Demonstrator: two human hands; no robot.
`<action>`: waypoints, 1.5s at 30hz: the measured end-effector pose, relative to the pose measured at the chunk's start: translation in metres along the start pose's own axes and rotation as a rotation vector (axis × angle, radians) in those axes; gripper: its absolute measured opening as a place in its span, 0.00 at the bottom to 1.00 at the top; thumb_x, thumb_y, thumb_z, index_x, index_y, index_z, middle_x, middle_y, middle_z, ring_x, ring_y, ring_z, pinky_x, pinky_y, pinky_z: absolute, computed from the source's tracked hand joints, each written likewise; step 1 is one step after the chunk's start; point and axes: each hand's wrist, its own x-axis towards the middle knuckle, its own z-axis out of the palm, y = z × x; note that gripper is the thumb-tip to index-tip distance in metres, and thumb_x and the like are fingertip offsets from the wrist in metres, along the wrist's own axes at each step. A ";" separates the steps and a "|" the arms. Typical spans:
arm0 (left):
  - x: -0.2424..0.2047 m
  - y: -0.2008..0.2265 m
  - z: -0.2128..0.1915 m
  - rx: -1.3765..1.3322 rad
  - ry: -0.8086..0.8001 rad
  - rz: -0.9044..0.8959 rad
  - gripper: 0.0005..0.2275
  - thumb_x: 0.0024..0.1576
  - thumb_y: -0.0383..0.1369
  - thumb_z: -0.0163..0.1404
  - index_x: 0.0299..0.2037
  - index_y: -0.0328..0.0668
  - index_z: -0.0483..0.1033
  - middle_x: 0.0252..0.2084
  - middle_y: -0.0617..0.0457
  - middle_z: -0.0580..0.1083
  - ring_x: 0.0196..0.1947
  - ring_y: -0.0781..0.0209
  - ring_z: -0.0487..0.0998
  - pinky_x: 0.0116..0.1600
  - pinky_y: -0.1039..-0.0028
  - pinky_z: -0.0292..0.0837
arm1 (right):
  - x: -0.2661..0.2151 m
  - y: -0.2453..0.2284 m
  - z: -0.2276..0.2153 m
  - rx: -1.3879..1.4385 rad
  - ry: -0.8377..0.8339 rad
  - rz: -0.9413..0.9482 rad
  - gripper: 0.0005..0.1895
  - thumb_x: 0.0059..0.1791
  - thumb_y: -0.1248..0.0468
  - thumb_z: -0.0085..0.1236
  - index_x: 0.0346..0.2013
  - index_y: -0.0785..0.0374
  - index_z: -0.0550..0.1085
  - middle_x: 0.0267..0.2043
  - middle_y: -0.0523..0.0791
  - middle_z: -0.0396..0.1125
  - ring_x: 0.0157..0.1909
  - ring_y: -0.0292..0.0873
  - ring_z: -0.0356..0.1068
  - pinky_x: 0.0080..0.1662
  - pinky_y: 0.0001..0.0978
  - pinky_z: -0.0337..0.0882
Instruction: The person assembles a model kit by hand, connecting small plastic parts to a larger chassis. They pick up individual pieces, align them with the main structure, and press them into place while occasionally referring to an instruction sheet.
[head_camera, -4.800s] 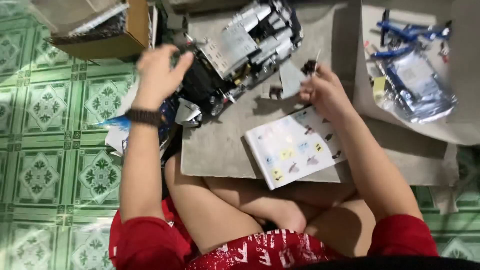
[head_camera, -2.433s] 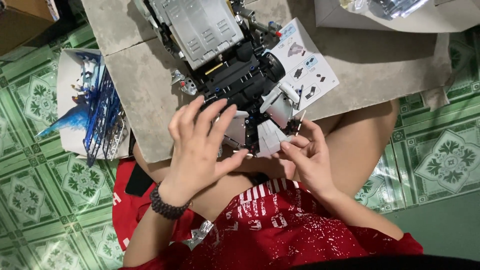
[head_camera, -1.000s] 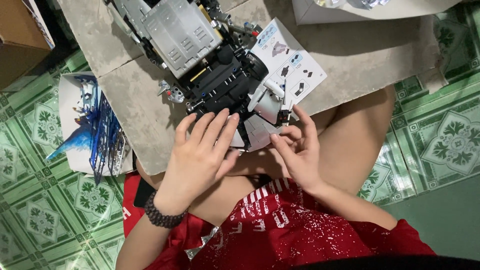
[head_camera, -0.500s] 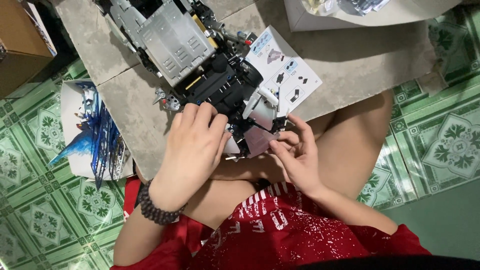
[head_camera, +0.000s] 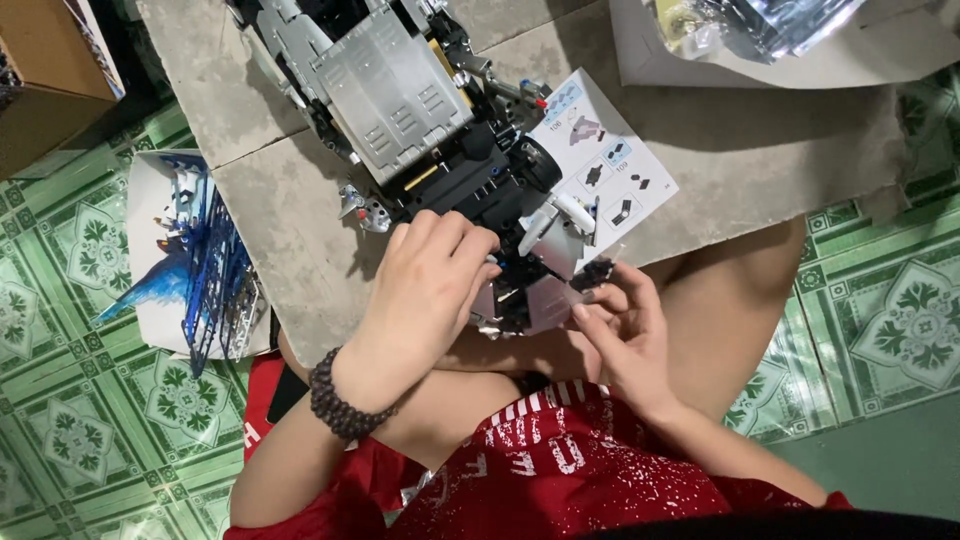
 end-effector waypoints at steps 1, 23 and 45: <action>0.000 0.000 -0.002 -0.002 -0.001 -0.003 0.06 0.54 0.33 0.49 0.39 0.42 0.70 0.30 0.54 0.63 0.33 0.53 0.65 0.36 0.70 0.58 | 0.001 0.001 -0.004 -0.002 0.000 0.003 0.29 0.44 0.76 0.51 0.58 0.63 0.56 0.34 0.48 0.63 0.34 0.38 0.71 0.29 0.23 0.77; 0.029 0.034 0.006 0.150 -0.340 -0.197 0.13 0.35 0.32 0.52 0.30 0.37 0.70 0.38 0.45 0.60 0.37 0.50 0.57 0.43 0.64 0.51 | 0.013 -0.006 -0.038 0.105 -0.479 0.029 0.30 0.46 0.78 0.48 0.60 0.60 0.53 0.37 0.48 0.64 0.35 0.40 0.69 0.37 0.24 0.77; 0.040 0.051 0.006 0.406 -0.401 -0.243 0.04 0.42 0.25 0.50 0.21 0.38 0.67 0.29 0.51 0.57 0.33 0.54 0.56 0.38 0.67 0.48 | 0.018 -0.040 0.000 -0.511 -0.754 -0.253 0.31 0.45 0.69 0.44 0.63 0.70 0.55 0.29 0.54 0.67 0.30 0.50 0.69 0.32 0.40 0.71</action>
